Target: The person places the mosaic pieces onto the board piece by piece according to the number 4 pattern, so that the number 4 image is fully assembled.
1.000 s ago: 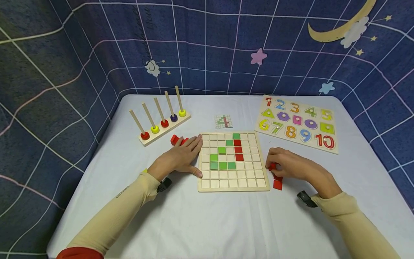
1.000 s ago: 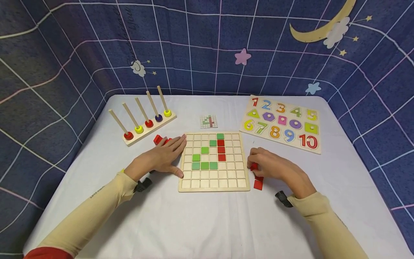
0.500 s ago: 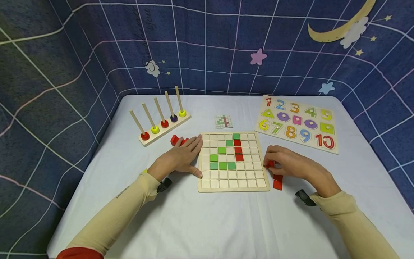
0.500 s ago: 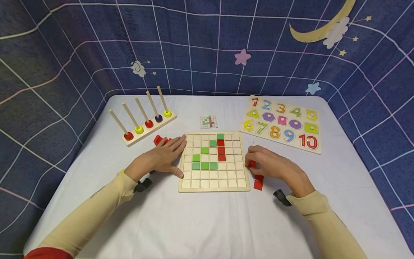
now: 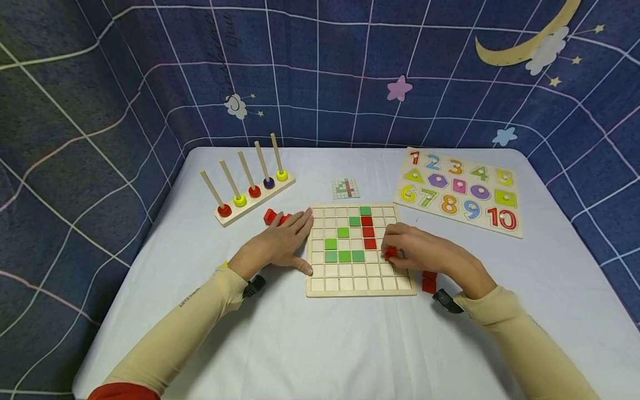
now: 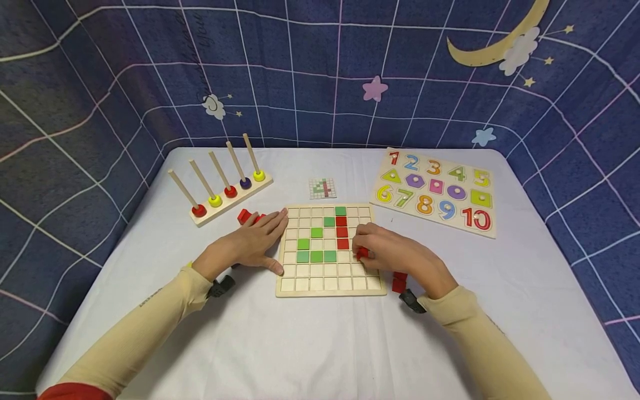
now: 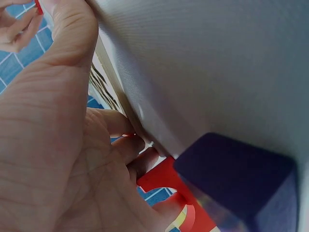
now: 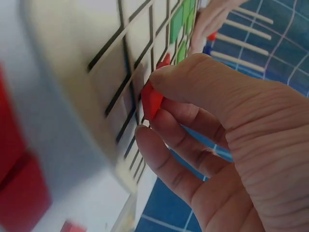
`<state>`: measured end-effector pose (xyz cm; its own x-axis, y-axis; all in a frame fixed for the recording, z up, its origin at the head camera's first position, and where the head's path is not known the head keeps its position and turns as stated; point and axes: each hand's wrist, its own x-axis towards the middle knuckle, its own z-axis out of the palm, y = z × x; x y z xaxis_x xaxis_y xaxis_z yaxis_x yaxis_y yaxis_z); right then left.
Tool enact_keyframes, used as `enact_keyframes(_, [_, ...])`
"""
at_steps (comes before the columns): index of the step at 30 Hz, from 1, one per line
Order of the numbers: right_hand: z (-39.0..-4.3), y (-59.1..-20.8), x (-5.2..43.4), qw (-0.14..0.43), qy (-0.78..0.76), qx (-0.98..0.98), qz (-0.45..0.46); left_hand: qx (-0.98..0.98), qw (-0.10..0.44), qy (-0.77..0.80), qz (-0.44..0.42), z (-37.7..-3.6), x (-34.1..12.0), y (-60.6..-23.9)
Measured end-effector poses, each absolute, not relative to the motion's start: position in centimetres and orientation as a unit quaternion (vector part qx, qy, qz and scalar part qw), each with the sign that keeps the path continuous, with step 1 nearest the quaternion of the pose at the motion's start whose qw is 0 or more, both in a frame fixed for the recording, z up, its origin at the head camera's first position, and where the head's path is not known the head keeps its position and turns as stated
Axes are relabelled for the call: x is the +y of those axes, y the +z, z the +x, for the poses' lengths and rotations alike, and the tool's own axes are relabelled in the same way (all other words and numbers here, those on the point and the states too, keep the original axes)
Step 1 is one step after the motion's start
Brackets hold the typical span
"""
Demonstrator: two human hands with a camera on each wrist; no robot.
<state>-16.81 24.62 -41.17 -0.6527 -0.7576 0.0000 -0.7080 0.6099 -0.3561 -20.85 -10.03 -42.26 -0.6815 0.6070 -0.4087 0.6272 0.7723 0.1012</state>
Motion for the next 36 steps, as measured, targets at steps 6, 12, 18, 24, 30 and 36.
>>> enact_keyframes(6, [-17.3,-41.2,22.5,0.075,-0.150,0.889,-0.427,0.915,0.219,-0.036,0.337,-21.0,-10.1,-42.3])
enact_keyframes(12, [-17.5,-41.3,21.2,0.085,-0.154,0.880,-0.441,0.913,0.228,-0.032,0.337,-21.1,-9.9,-42.5])
enact_keyframes(18, [-17.6,-41.5,21.0,0.082,-0.151,0.879,-0.445,0.914,0.228,-0.032,0.334,-21.1,-9.8,-42.4])
enact_keyframes(24, [-17.7,-41.4,21.0,0.080,-0.152,0.878,-0.446,0.915,0.226,-0.033,0.333,-21.1,-9.9,-42.2])
enact_keyframes(30, [-17.7,-41.4,21.0,0.080,-0.148,0.880,-0.443,0.915,0.225,-0.034,0.334,-21.1,-10.0,-42.3])
enact_keyframes(36, [-17.5,-41.5,21.2,0.071,-0.137,0.882,-0.445,0.915,0.227,-0.030,0.332,-21.1,-9.9,-42.4])
